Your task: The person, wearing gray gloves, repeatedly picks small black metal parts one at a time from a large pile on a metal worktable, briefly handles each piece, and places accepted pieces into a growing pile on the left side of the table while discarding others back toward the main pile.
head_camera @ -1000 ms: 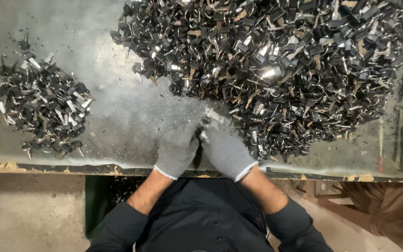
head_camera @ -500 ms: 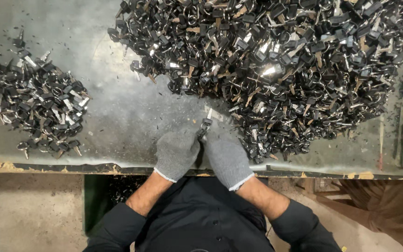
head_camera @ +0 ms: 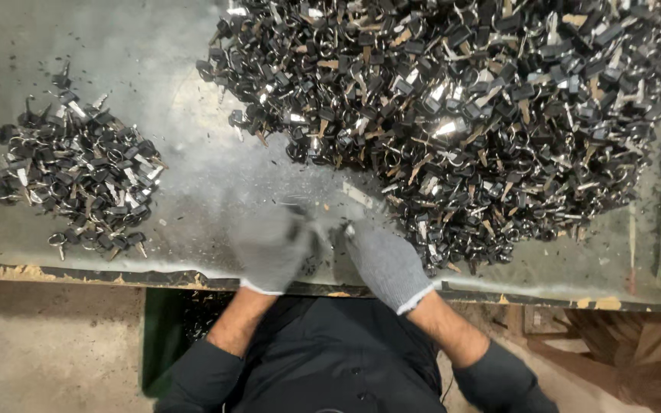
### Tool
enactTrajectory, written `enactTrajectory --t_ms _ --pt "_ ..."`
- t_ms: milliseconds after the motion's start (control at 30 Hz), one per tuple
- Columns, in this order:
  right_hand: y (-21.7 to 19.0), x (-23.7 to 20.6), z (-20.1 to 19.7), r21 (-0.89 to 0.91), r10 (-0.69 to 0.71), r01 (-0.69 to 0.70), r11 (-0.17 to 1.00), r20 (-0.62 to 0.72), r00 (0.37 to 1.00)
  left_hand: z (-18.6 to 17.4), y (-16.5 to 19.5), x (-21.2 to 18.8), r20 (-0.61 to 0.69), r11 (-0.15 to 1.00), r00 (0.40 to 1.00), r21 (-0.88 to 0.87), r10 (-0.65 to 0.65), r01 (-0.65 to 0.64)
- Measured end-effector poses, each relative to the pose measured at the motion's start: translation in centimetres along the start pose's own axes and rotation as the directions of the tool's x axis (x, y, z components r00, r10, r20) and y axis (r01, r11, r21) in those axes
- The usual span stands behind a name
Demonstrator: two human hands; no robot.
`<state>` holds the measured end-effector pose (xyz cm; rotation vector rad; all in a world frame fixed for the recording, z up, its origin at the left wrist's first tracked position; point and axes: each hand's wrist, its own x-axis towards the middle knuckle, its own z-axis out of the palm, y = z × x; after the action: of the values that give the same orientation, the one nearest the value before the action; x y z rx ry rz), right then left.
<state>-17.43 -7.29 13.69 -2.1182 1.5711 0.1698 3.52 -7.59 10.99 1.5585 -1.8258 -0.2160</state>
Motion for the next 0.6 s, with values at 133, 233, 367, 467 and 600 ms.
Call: enactTrajectory --t_ms 133,233,367,467,600 --pt "-0.5 -0.2 0.3 0.025 0.025 -0.021 0.999 -0.162 0.987 -1.2 -1.6 2.6 -0.141 0.973 0.988 0.212 -0.061 0.091" --pt "-0.9 -0.3 0.8 0.010 -0.049 0.053 0.999 -0.243 0.969 -0.1 -2.0 6.6 -0.039 0.996 0.999 0.082 -0.031 0.034" --pt "-0.4 -0.4 1.1 -0.049 -0.189 0.183 0.982 -0.327 0.926 0.5 -0.8 6.7 0.352 0.982 0.918 0.115 -0.182 0.150" --pt "0.2 -0.8 1.4 0.021 -0.046 0.051 0.998 -0.196 0.979 0.4 0.7 2.6 0.410 0.995 0.909 0.085 -0.077 0.046" --pt "0.3 -1.0 1.8 0.044 -0.074 0.089 0.995 -0.275 0.959 0.6 -0.5 0.8 0.170 0.977 0.983 -0.186 -0.074 0.106"
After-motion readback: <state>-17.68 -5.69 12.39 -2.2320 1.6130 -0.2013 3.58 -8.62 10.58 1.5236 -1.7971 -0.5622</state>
